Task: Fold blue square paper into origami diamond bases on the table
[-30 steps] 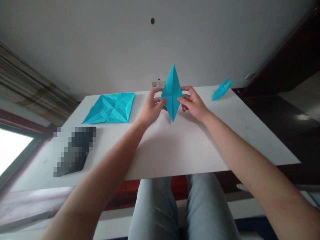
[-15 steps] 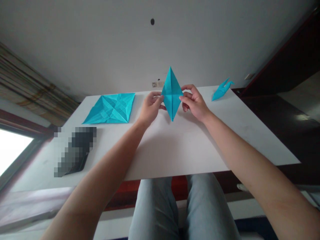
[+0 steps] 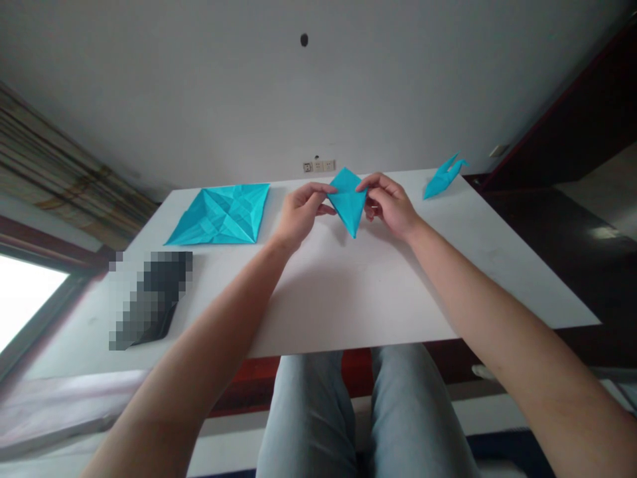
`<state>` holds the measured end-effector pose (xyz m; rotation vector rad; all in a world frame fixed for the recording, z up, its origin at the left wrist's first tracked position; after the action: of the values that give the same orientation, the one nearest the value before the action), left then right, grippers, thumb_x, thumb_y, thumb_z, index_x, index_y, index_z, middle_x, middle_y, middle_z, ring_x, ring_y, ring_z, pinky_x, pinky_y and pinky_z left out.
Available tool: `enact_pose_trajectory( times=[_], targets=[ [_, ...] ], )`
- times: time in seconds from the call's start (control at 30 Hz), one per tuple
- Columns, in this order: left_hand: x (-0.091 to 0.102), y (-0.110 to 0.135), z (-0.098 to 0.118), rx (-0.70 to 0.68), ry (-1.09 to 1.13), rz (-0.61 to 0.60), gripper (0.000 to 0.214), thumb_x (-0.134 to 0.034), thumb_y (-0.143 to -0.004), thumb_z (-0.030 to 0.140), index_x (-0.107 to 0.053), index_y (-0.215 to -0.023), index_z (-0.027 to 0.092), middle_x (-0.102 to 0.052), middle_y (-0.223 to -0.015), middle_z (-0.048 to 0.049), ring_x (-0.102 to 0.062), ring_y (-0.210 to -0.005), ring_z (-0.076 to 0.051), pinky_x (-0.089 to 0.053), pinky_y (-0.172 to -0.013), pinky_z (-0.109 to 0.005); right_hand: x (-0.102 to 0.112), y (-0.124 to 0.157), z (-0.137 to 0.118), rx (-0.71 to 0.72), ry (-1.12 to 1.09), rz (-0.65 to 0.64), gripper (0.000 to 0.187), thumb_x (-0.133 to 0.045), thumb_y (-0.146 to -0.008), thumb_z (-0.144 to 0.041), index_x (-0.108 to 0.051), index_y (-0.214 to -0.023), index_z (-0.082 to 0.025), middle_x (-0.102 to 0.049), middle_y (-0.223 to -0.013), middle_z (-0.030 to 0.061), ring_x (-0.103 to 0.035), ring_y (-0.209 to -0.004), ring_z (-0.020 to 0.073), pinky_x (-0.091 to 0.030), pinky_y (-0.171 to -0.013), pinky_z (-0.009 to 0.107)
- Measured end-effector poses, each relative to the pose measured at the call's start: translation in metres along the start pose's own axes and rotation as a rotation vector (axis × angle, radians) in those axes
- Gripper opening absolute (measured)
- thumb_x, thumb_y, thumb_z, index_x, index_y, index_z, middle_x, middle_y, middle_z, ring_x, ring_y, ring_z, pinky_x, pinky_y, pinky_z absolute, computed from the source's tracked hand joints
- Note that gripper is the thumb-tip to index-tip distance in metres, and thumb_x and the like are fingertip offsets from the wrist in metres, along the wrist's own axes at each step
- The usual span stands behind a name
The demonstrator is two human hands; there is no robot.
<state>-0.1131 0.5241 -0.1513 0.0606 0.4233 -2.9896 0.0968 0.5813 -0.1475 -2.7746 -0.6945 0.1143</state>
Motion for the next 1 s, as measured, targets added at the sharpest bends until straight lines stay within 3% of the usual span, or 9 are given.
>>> enact_pose_trajectory(
  times=[0.17,0.27,0.47,0.6,0.73,0.9,1.0],
  targets=[
    [0.001,0.000,-0.001,-0.010,-0.037,0.017,0.033,-0.079,-0.110,0.052,-0.083,-0.104,0.020,-0.088,-0.122,-0.0096,-0.087,-0.097,-0.020,-0.074,-0.091,-0.031,0.001,-0.003,0.005,0.014,-0.022,-0.006,0.020,-0.080,-0.095,-0.044,-0.072,-0.096,-0.026,-0.055,-0.072,-0.0051,-0.051,-0.058,0.0123,-0.044,-0.054,0.026],
    [0.002,0.001,-0.001,-0.049,-0.037,-0.002,0.030,-0.087,-0.102,0.049,-0.083,-0.111,0.021,-0.087,-0.119,-0.0088,-0.085,-0.101,-0.020,-0.073,-0.091,-0.030,0.001,-0.004,0.005,0.050,-0.007,-0.034,0.024,-0.084,-0.097,-0.046,-0.072,-0.102,-0.027,-0.059,-0.078,-0.0053,-0.052,-0.057,0.0109,-0.044,-0.052,0.025],
    [0.003,0.002,-0.001,-0.043,-0.069,-0.025,0.038,-0.081,-0.101,0.046,-0.083,-0.130,0.020,-0.089,-0.118,-0.0094,-0.085,-0.108,-0.023,-0.073,-0.097,-0.036,0.001,-0.005,0.007,0.082,0.067,-0.057,0.054,-0.096,-0.093,-0.070,-0.070,-0.120,-0.031,-0.070,-0.096,-0.0031,-0.052,-0.061,0.0116,-0.047,-0.051,0.027],
    [0.001,0.005,0.001,-0.038,-0.052,-0.056,0.040,-0.081,-0.102,0.054,-0.084,-0.122,0.020,-0.089,-0.118,-0.0090,-0.085,-0.104,-0.023,-0.072,-0.099,-0.037,0.000,-0.005,0.006,0.124,0.141,-0.033,0.068,-0.092,-0.088,-0.090,-0.066,-0.107,-0.030,-0.072,-0.099,-0.0010,-0.053,-0.062,0.0118,-0.047,-0.053,0.029],
    [-0.001,0.003,-0.005,-0.060,-0.038,-0.080,0.048,-0.091,-0.098,0.064,-0.080,-0.108,0.019,-0.087,-0.112,-0.0092,-0.084,-0.098,-0.021,-0.073,-0.096,-0.036,0.000,-0.005,0.010,0.105,0.175,-0.038,0.070,-0.088,-0.090,-0.093,-0.063,-0.109,-0.031,-0.073,-0.099,0.0001,-0.057,-0.065,0.0147,-0.047,-0.054,0.031],
    [0.005,-0.001,-0.015,-0.073,-0.069,0.003,0.042,-0.098,-0.096,0.043,-0.071,-0.121,0.024,-0.083,-0.109,-0.0036,-0.084,-0.096,-0.018,-0.072,-0.091,-0.033,0.000,-0.005,0.011,0.093,0.144,-0.062,0.073,-0.094,-0.090,-0.085,-0.059,-0.132,-0.036,-0.072,-0.097,-0.0035,-0.066,-0.073,0.0182,-0.050,-0.055,0.030],
    [0.008,0.000,-0.013,-0.126,-0.121,0.057,0.040,-0.098,-0.094,0.036,-0.070,-0.121,0.025,-0.084,-0.119,-0.0041,-0.083,-0.101,-0.017,-0.070,-0.090,-0.029,-0.005,-0.002,0.006,0.091,0.095,-0.094,0.073,-0.094,-0.091,-0.083,-0.058,-0.133,-0.036,-0.070,-0.094,-0.0045,-0.067,-0.076,0.0181,-0.051,-0.057,0.029]
  ],
)
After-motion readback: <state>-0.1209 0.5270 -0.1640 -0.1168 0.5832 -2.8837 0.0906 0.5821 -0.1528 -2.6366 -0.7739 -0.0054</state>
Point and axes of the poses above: each hand's wrist, its own y-axis away from the middle knuckle, its own x-axis out of the back of the hand, z = x × y, the point moved 6 cm from there along -y, towards the middle knuckle
